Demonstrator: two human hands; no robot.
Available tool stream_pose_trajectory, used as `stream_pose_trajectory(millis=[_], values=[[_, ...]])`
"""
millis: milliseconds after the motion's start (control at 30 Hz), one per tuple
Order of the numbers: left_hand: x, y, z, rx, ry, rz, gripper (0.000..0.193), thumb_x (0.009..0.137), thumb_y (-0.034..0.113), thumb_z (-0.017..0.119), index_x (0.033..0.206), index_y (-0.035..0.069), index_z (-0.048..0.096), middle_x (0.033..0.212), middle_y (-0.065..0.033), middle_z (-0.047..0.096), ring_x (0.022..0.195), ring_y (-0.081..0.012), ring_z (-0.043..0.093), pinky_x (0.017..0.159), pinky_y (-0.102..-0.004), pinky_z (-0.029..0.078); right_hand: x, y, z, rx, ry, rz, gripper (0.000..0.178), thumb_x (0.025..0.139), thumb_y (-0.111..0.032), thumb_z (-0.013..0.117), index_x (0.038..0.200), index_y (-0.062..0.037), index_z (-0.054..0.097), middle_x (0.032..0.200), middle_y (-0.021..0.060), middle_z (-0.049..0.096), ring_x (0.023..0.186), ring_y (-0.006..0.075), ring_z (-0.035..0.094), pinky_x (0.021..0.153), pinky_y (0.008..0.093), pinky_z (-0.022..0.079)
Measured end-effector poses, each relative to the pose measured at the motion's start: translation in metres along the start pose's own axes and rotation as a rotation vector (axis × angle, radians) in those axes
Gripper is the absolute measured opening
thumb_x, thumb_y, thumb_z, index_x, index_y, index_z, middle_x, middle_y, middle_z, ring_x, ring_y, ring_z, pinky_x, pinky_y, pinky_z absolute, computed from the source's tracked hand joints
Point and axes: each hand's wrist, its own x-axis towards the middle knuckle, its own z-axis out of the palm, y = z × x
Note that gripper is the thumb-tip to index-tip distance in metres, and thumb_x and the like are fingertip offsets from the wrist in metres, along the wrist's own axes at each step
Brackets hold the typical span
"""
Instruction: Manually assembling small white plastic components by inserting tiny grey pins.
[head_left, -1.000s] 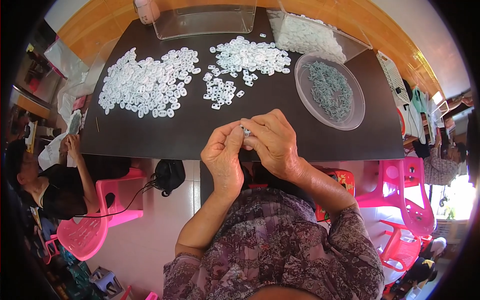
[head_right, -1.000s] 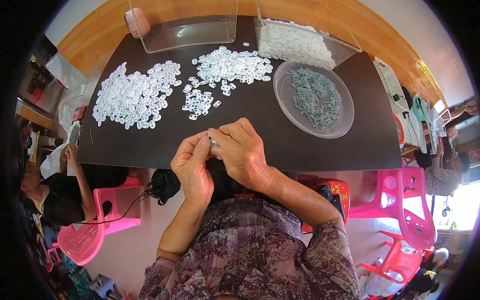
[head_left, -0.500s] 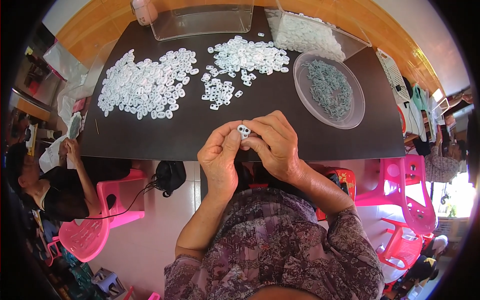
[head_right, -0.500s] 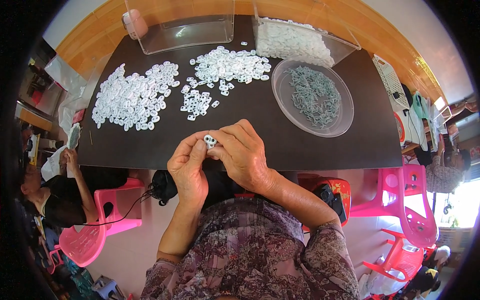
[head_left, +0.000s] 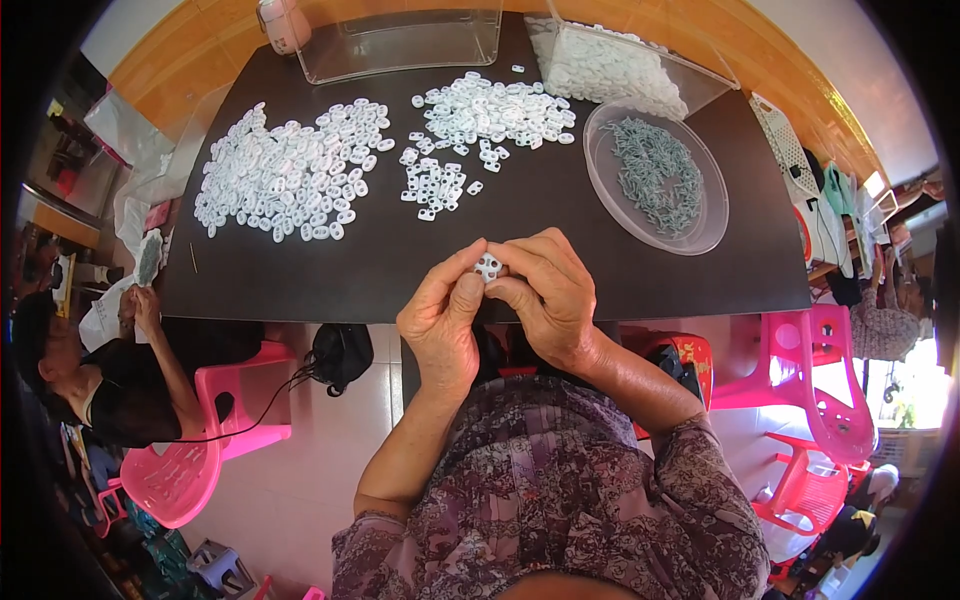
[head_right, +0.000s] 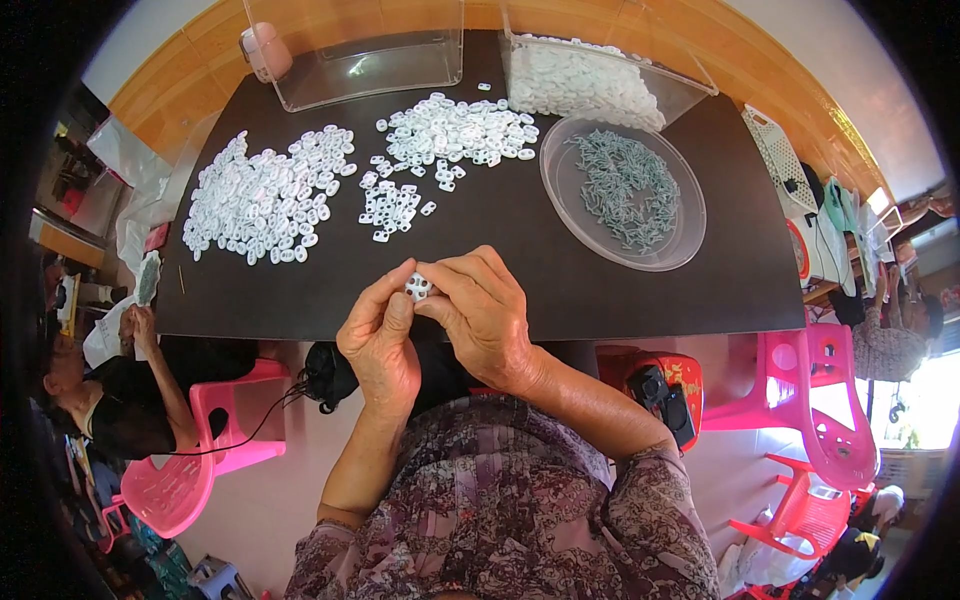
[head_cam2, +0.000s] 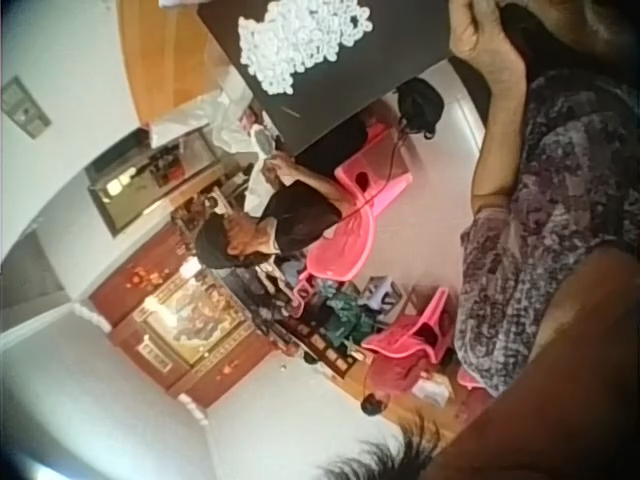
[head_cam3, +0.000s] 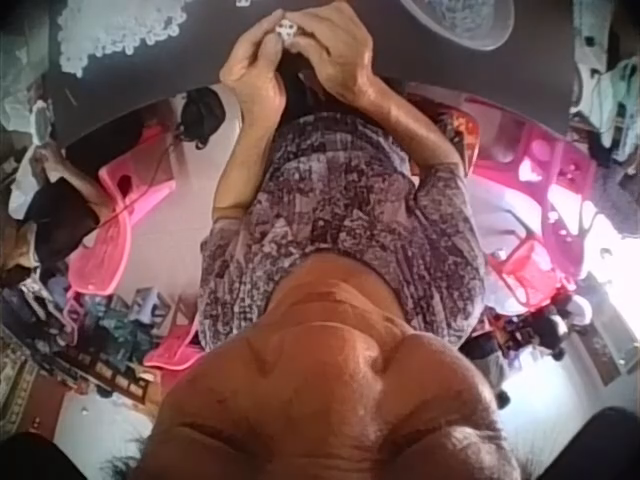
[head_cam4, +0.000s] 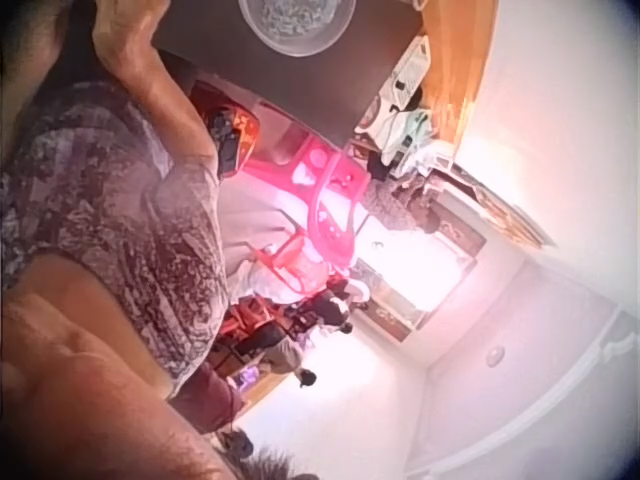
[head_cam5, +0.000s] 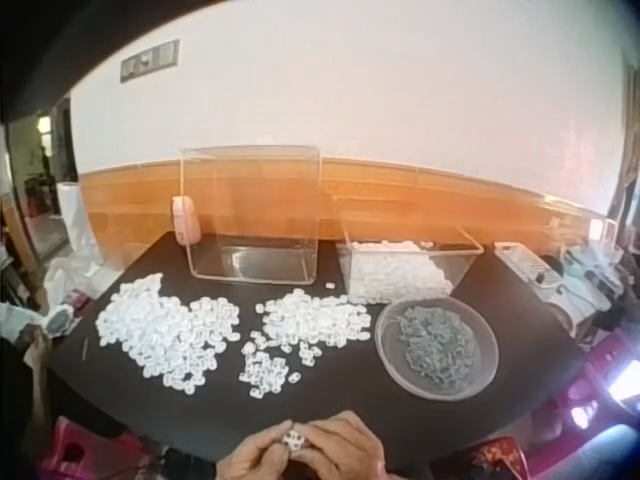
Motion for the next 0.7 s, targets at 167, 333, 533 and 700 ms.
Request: stream_pose_trajectory(millis=[167,333,533,700], values=[[-0.005,-0.001,0.001,-0.006,0.034,0.014,0.025,0.086,0.007,0.063,0.108,-0.005,0.062,0.099,-0.0062,0.063,0.083,-0.0083,0.055,0.078,-0.0211,0.044,-0.003,0.001,0.004,-0.005,0.037,-0.055,0.032,0.065,0.003,0.071,0.095,0.003,0.063,0.086,0.0112,0.061,0.071,0.0241,0.053,0.059,0.0315,0.046],[-0.008,-0.001,0.004,0.025,0.061,0.07,0.023,0.086,0.009,0.063,0.105,-0.005,0.063,0.098,-0.0067,0.063,0.085,-0.0087,0.055,0.079,-0.0215,0.044,-0.004,0.002,0.004,-0.029,0.069,-0.14,0.033,0.065,0.004,0.07,0.097,0.0046,0.062,0.086,0.0114,0.06,0.071,0.0236,0.053,0.058,0.0311,0.046],[-0.009,0.003,0.002,0.022,0.041,0.07,0.023,0.089,0.01,0.059,0.106,-0.005,0.061,0.099,-0.0067,0.062,0.086,-0.009,0.055,0.08,-0.0225,0.044,-0.005,-0.007,0.005,0.036,0.022,-0.044,0.034,0.069,0.001,0.07,0.101,0.0034,0.06,0.087,0.0102,0.059,0.073,0.0224,0.052,0.06,0.0303,0.046],[-0.011,0.01,0.008,0.018,0.056,0.022,0.024,0.091,0.009,0.057,0.11,-0.005,0.059,0.101,-0.0071,0.061,0.089,-0.0094,0.054,0.081,-0.0235,0.044,-0.006,-0.009,0.006,0.05,0.042,-0.018,0.031,0.071,0.0,0.069,0.1,0.0026,0.06,0.088,0.0101,0.059,0.073,0.0221,0.052,0.061,0.0308,0.046]])
